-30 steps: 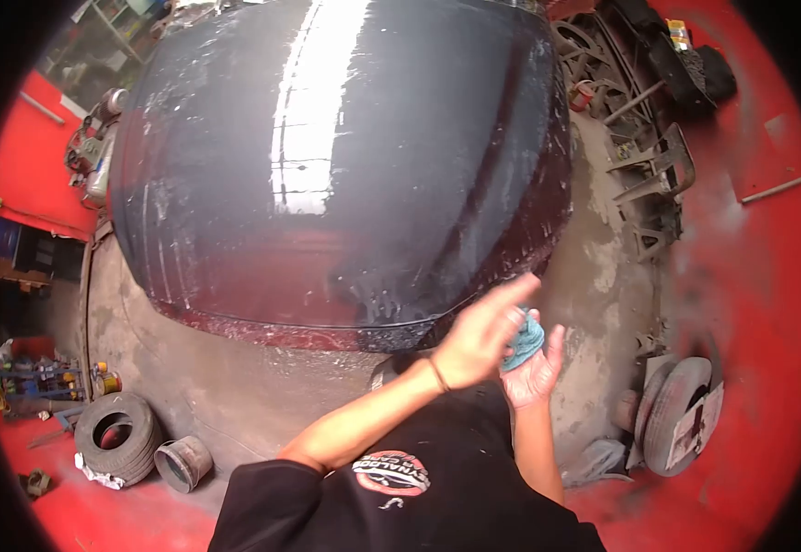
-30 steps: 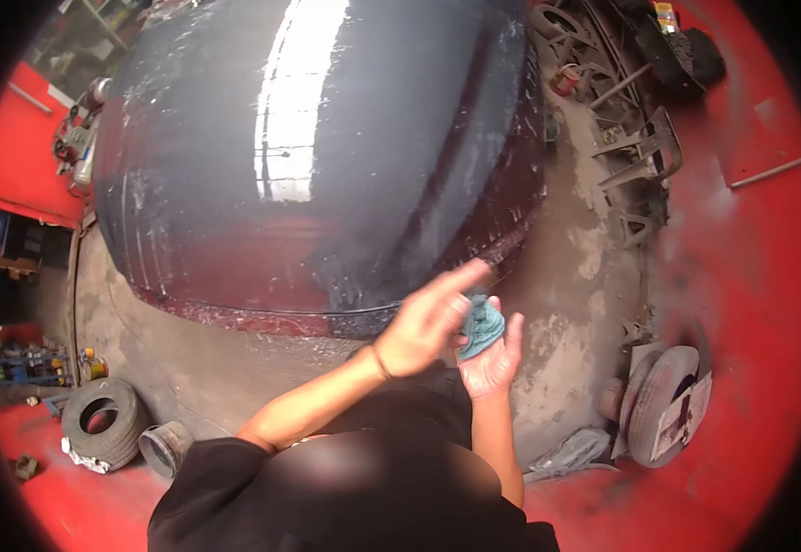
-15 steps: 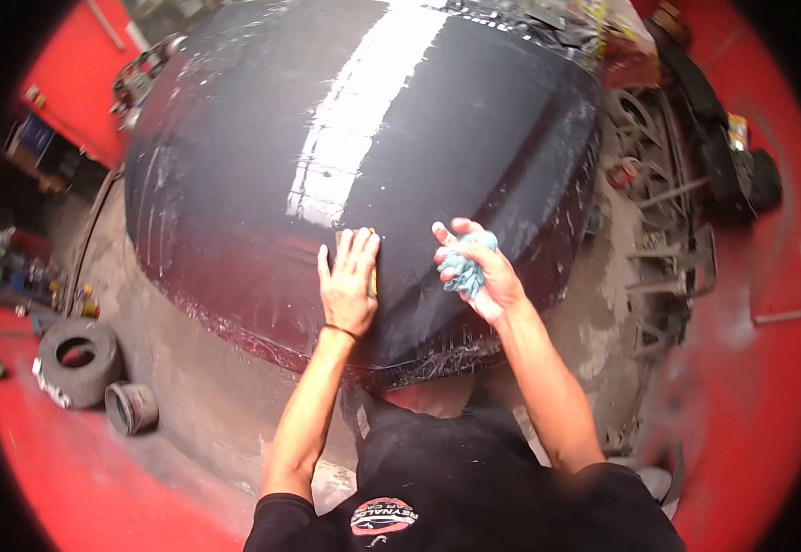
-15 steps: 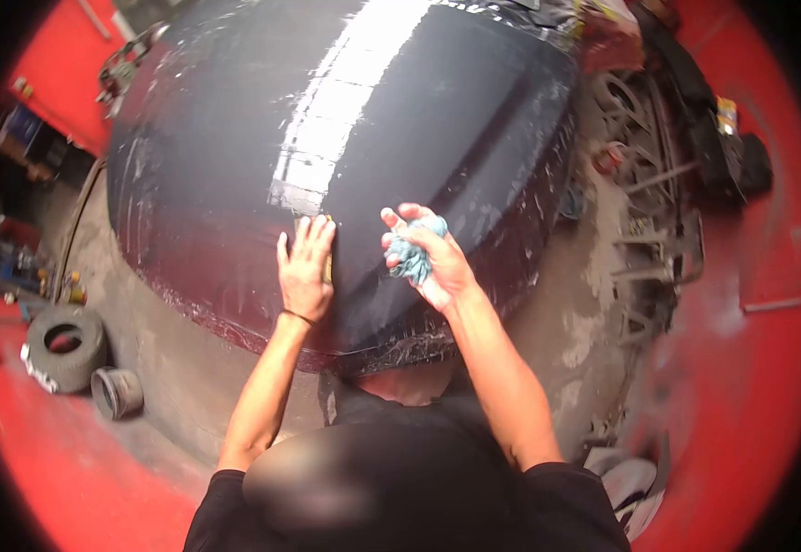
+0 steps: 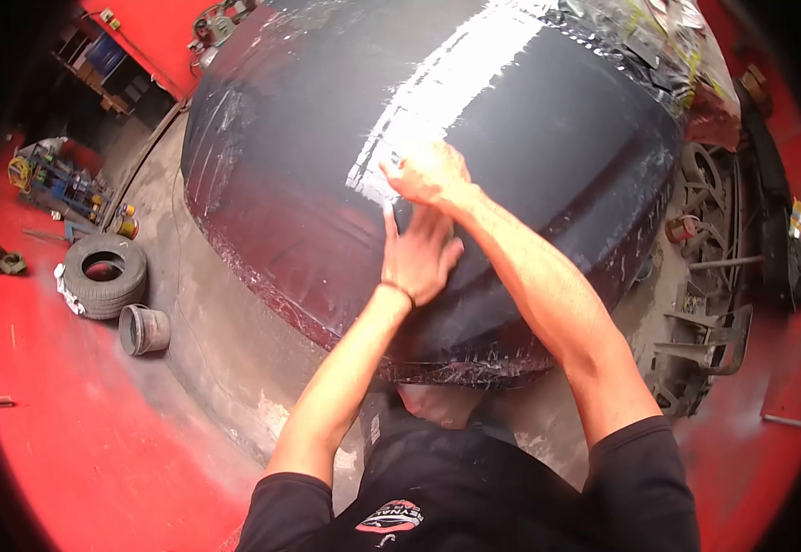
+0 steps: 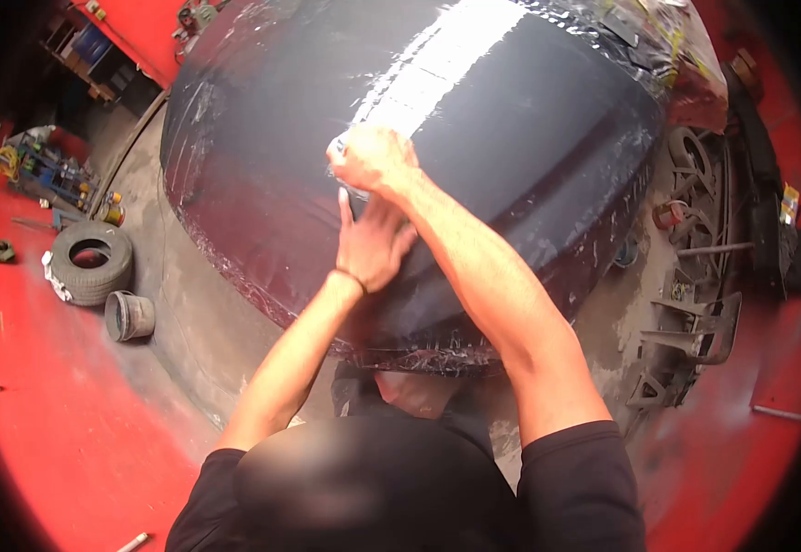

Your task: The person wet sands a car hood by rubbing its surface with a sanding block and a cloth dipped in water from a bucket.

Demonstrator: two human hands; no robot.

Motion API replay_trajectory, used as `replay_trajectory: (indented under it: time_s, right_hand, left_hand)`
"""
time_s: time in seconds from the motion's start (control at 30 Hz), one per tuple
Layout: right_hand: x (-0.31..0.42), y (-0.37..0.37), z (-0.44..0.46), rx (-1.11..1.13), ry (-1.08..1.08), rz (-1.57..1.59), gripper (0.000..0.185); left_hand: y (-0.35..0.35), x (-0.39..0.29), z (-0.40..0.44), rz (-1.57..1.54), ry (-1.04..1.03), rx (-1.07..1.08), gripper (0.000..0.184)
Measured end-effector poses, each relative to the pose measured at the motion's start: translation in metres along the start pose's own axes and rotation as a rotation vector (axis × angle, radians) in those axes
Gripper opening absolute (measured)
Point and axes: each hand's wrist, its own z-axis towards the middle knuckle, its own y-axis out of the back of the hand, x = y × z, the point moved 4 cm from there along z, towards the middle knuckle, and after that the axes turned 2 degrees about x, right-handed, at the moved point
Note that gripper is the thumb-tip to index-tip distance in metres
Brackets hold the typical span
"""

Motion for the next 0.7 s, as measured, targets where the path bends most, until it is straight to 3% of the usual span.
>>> replay_trajectory:
  time_s: [0.07, 0.13, 0.17, 0.2, 0.3, 0.37, 0.4, 0.43, 0.47, 0.5, 0.53, 0.6, 0.63, 0.7]
  right_hand:
    - [-0.011, 0.006, 0.021, -0.016, -0.081, -0.050, 0.051]
    - [-0.033, 0.027, 0.028, 0.021, -0.119, -0.187, 0.056]
    - [-0.058, 0.033, 0.029, -0.042, -0.151, -0.225, 0.055]
    - [-0.089, 0.041, 0.024, -0.115, -0.215, -0.226, 0.050]
    - [-0.162, 0.087, -0.022, -0.338, -0.338, -0.300, 0.042]
    - [-0.220, 0.110, -0.061, -0.527, -0.283, -0.317, 0.036]
    - [-0.241, 0.119, -0.085, -0.606, -0.273, -0.292, 0.032]
    - [-0.271, 0.122, -0.107, -0.661, -0.231, -0.320, 0.028]
    - [-0.293, 0.120, -0.125, -0.712, -0.188, -0.349, 0.026]
    - [-0.301, 0.113, -0.142, -0.703, -0.157, -0.371, 0.026]
    - [-0.305, 0.108, -0.158, -0.699, -0.125, -0.391, 0.027]
    - [-0.305, 0.095, -0.172, -0.685, -0.102, -0.408, 0.030]
    - [-0.295, 0.090, -0.174, -0.711, -0.129, -0.435, 0.031]
    - [-0.289, 0.085, -0.175, -0.720, -0.166, -0.453, 0.031]
  left_hand:
    - [0.014, 0.037, 0.042, 0.023, 0.141, -0.060, 0.062]
    - [0.015, 0.042, 0.061, -0.078, 0.239, -0.264, 0.061]
    - [0.005, 0.029, 0.056, 0.020, 0.295, -0.202, 0.064]
    - [-0.005, 0.008, 0.040, 0.051, 0.178, -0.248, 0.068]
    - [-0.021, -0.017, 0.003, -0.032, -0.039, -0.098, 0.070]
    - [0.002, 0.019, 0.023, 0.109, -0.010, -0.136, 0.067]
    - [0.009, 0.055, 0.051, 0.332, 0.102, -0.043, 0.065]
    - [0.018, 0.096, 0.074, 0.408, 0.224, -0.171, 0.065]
    - [0.017, 0.151, 0.099, 0.277, 0.348, -0.237, 0.065]
    - [0.042, 0.172, 0.110, -0.057, 0.445, -0.235, 0.064]
    - [0.040, 0.173, 0.114, -0.045, 0.455, -0.200, 0.065]
    - [0.013, 0.115, 0.084, 0.155, 0.354, -0.329, 0.067]
    - [0.007, 0.063, 0.058, 0.255, 0.241, -0.276, 0.069]
    - [-0.008, -0.014, 0.000, -0.011, 0.085, -0.097, 0.070]
